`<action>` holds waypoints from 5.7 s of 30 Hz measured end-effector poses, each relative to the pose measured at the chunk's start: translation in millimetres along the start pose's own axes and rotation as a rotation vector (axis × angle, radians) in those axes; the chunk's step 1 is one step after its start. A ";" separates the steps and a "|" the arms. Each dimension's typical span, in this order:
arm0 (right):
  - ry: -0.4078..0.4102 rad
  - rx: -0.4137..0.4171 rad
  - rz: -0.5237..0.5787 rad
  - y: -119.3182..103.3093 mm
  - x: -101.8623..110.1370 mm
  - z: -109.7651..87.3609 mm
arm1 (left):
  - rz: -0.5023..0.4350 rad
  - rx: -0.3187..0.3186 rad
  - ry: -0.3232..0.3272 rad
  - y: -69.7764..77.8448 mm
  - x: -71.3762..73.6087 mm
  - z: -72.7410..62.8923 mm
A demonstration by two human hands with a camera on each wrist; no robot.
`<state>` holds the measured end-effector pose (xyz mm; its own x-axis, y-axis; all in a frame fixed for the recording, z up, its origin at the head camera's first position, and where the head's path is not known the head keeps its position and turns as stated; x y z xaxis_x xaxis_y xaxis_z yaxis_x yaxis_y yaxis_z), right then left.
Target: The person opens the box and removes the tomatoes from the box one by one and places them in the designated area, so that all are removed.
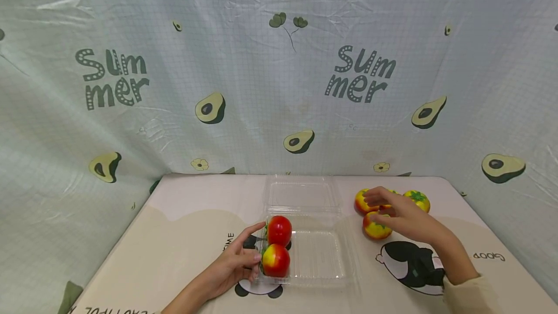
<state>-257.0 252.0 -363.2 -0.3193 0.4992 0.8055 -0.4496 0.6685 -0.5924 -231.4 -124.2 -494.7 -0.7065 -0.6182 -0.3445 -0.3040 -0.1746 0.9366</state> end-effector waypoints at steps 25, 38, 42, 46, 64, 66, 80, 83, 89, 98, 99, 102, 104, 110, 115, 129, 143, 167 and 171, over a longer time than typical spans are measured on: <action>-0.121 0.095 -0.100 -54.8 -25.9 32.9 | -0.025 -0.009 -0.015 0.3 -0.8 0.5; -0.248 0.059 -0.062 -83.7 -44.0 61.8 | -0.019 -0.027 -0.021 1.5 -2.4 0.4; -0.273 0.080 -0.079 -91.3 -48.9 72.6 | -0.018 -0.032 -0.022 1.2 -2.6 0.4; -0.296 0.125 -0.108 -97.2 -54.5 83.3 | -0.022 -0.027 -0.015 0.7 -2.0 0.5; -0.388 0.096 -0.099 -104.2 -91.2 119.9 | -0.019 -0.004 0.002 0.7 -1.4 0.0; -0.390 0.093 -0.107 -105.3 -94.1 122.7 | -0.021 -0.009 -0.002 0.9 -1.8 0.1; -0.357 0.061 -0.178 -105.8 -112.0 136.3 | -0.022 0.018 0.003 0.6 -0.2 0.1; -0.347 0.045 -0.199 -104.5 -114.2 137.9 | -0.020 0.017 0.002 0.7 -0.1 0.4; -0.329 0.017 -0.235 -104.0 -117.6 140.0 | -0.024 0.015 0.004 0.5 0.1 0.1; -0.284 0.000 -0.359 -103.1 -122.8 143.0 | -0.024 0.020 0.011 0.1 0.4 0.5; -0.279 -0.002 -0.368 -103.1 -123.1 143.1 | -0.024 0.021 0.011 0.2 0.3 0.5; -0.268 -0.002 -0.386 -103.7 -124.1 143.1 | -0.022 0.022 0.012 0.3 -0.1 0.2; -0.262 0.001 -0.395 -104.6 -124.4 142.7 | -0.021 0.021 0.013 0.3 -0.2 -0.1; -0.252 0.010 -0.398 -106.4 -125.0 141.6 | -0.024 0.007 0.002 1.3 -1.1 -0.5; -0.252 0.026 -0.397 -107.6 -125.5 140.7 | -0.023 -0.009 -0.013 2.1 -2.4 -1.1; -0.246 0.007 -0.401 -109.8 -128.0 136.9 | -0.029 -0.020 -0.022 2.3 -3.3 -0.2; -0.212 0.042 -0.380 -107.5 -128.8 137.6 | -0.010 -0.015 -0.007 2.3 -3.2 -0.3; -0.164 0.053 -0.333 -108.5 -117.9 133.1 | 0.001 -0.007 -0.002 2.7 -1.9 0.3; -0.163 0.058 -0.324 -109.0 -114.6 132.1 | 0.002 -0.011 -0.001 3.2 -2.1 0.1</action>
<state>-281.6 49.1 -389.5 -0.2789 0.1689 0.9454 -0.5942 0.7430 -0.3080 -231.0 -123.4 -491.0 -0.7075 -0.6178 -0.3431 -0.2960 -0.1818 0.9377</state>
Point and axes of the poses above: each hand's wrist, its own z-axis towards the middle knuckle, its own x-axis out of the back of the hand, y = z × x, the point moved 6 cm from there along z, towards the middle knuckle, and after that the axes turned 11 degrees about -y, right-handed, at the moved point
